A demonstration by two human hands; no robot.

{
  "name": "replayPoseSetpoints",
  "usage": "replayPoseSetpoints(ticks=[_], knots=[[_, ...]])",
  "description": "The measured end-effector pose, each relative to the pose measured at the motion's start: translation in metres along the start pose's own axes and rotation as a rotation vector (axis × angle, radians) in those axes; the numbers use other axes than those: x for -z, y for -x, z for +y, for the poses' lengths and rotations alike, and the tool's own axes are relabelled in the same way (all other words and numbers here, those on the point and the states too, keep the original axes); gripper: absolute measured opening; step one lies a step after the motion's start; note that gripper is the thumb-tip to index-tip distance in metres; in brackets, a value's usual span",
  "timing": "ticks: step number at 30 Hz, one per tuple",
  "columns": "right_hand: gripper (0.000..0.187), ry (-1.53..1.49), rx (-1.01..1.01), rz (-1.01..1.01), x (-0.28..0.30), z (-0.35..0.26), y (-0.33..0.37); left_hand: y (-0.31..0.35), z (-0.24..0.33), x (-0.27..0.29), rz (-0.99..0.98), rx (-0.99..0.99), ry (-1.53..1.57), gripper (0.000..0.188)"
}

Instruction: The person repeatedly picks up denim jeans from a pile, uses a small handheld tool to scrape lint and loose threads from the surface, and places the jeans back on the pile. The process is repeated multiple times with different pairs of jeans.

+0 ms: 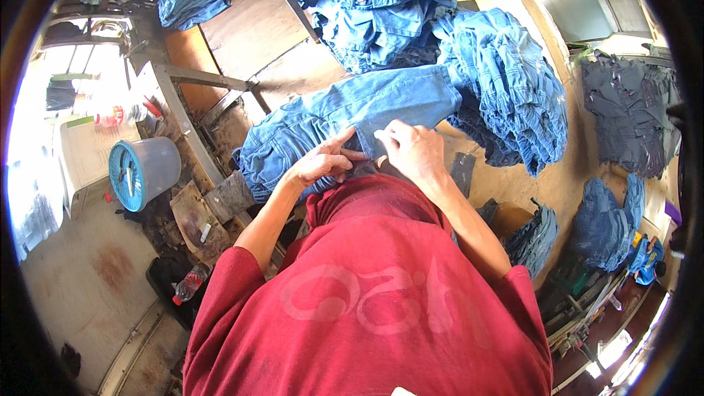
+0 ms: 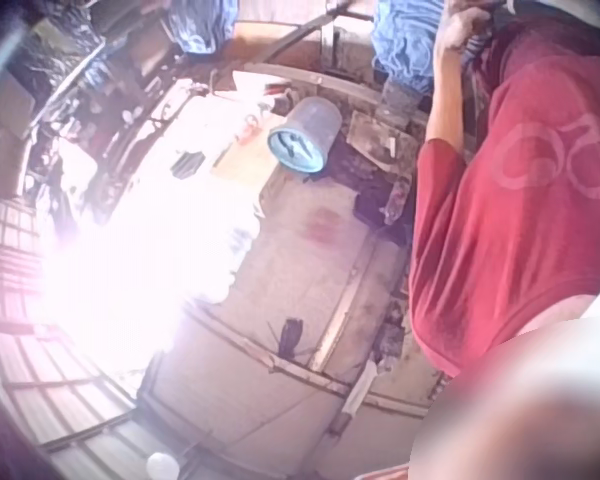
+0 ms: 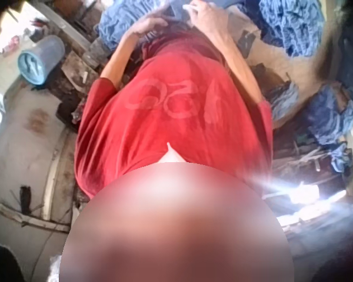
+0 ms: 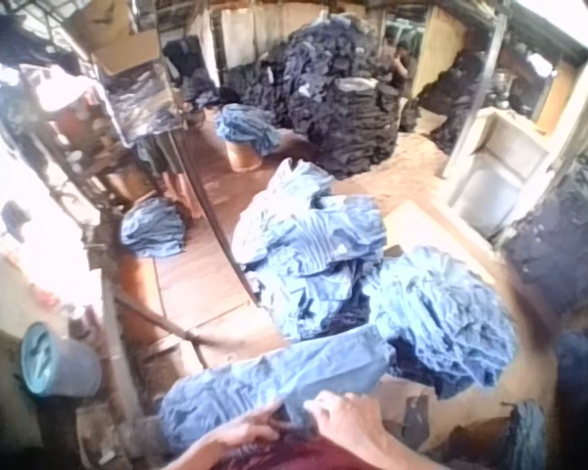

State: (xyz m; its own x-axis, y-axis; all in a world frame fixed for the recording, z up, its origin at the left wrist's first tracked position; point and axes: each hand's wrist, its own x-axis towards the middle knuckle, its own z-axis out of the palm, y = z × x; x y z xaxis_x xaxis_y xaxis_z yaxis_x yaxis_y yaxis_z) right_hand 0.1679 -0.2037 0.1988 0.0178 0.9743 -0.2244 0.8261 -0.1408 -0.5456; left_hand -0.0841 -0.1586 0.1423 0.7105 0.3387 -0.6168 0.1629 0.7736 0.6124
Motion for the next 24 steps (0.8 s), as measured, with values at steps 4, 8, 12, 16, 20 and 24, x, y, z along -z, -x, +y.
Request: replayPoseSetpoints(ticks=[4, 8, 12, 16, 20, 24], knots=[[0.033, -0.19, 0.147, 0.037, -0.001, -0.001, -0.005, -0.004, -0.007, 0.008, -0.044, 0.001, 0.112, 0.101], [0.029, 0.15, -0.032, 0.089, -0.002, -0.006, -0.009, -0.01, -0.021, 0.021, -0.097, -0.05, 0.173, 0.101], [0.024, -0.009, 0.095, -0.084, -0.003, -0.011, -0.008, -0.015, -0.032, 0.029, -0.175, -0.094, 0.24, 0.101], [0.025, 0.159, 0.104, 0.212, -0.004, -0.012, -0.013, -0.02, -0.031, 0.031, -0.173, -0.068, 0.173, 0.104], [0.033, 0.077, 0.004, 0.017, -0.007, -0.013, -0.015, -0.021, -0.029, 0.033, -0.205, -0.048, 0.208, 0.107], [0.033, -0.118, 0.119, 0.089, -0.011, -0.013, -0.014, -0.022, -0.029, 0.035, -0.228, -0.038, 0.236, 0.106]])
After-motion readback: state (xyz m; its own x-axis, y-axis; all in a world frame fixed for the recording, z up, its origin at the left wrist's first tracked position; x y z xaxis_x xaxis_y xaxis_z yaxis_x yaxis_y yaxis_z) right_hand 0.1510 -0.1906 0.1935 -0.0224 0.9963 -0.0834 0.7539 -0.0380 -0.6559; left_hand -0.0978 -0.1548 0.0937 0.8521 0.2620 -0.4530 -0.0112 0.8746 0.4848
